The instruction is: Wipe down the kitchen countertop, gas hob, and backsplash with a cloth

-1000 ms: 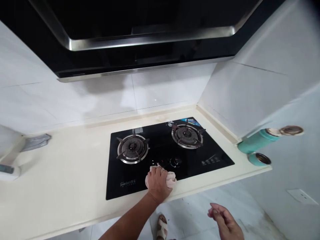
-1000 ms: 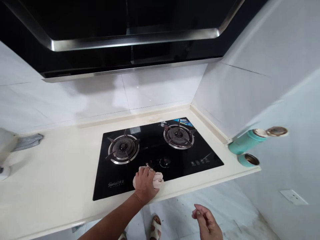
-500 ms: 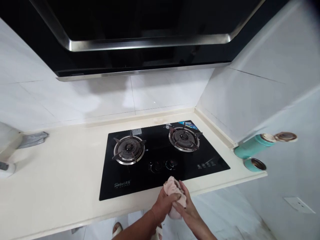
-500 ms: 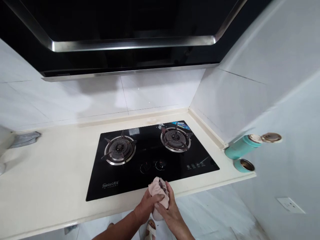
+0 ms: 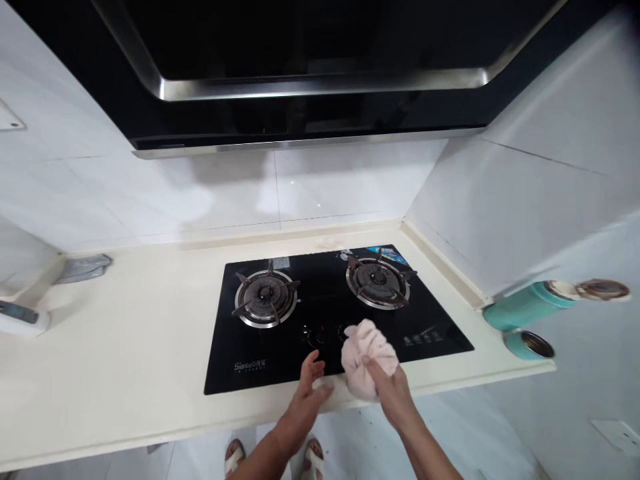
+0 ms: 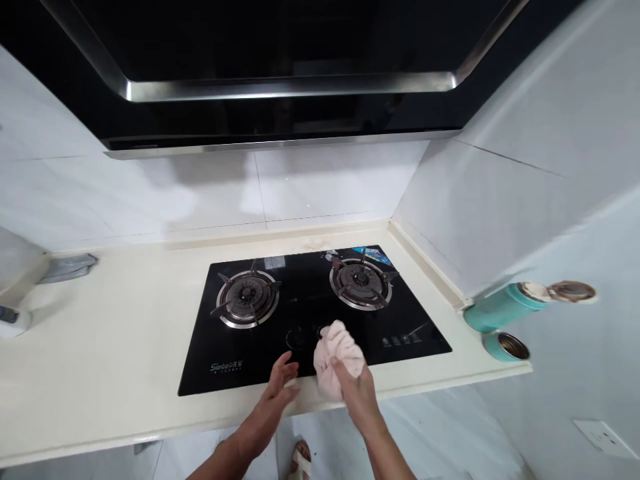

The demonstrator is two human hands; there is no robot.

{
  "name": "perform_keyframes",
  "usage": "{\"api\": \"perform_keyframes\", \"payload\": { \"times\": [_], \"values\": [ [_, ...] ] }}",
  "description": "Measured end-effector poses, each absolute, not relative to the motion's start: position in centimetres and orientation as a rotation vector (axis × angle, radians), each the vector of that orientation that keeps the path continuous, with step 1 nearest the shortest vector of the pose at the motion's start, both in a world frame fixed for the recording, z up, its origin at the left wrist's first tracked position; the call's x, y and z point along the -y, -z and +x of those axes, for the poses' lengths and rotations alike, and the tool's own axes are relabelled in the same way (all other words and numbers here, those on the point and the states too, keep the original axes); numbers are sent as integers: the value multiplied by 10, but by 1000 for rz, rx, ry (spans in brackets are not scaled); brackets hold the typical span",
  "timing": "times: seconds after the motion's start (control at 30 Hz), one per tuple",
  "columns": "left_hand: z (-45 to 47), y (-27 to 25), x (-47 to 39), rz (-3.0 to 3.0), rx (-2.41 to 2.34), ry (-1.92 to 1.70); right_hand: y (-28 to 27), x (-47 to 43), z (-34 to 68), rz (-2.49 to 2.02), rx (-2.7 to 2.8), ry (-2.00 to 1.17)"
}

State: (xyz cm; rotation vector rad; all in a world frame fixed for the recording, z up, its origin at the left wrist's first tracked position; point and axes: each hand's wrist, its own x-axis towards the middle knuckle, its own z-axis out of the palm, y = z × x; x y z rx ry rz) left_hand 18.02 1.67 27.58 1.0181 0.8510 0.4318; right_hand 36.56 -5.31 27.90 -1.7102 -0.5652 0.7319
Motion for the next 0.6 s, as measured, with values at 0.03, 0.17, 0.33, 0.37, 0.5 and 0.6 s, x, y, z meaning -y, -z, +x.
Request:
{"api": "perform_keyframes", "payload": {
  "times": [0.03, 0.17, 0.33, 0.37, 0.5, 0.6],
  "values": [
    [168, -270, -20, 1021, -908, -429, -284, 43, 374, -1711, 579, -689],
    [125, -245, -24, 968, -1070, -510, -292, -15, 393, -1671, 856, -532],
    [93, -232, -18, 700, -1171, -651, -263, -76, 386, -1814, 1056, -586],
    [88, -233, -17, 655, -1189, -665, -256, -80, 384, -1840, 1064, -580],
    [68, -241, -22, 588, -1264, -700, -241, -70, 383, -1902, 1035, -560],
    [55, -248, -31, 553, -1288, -749, -244, -47, 380, -1855, 1104, -528]
  ]
}}
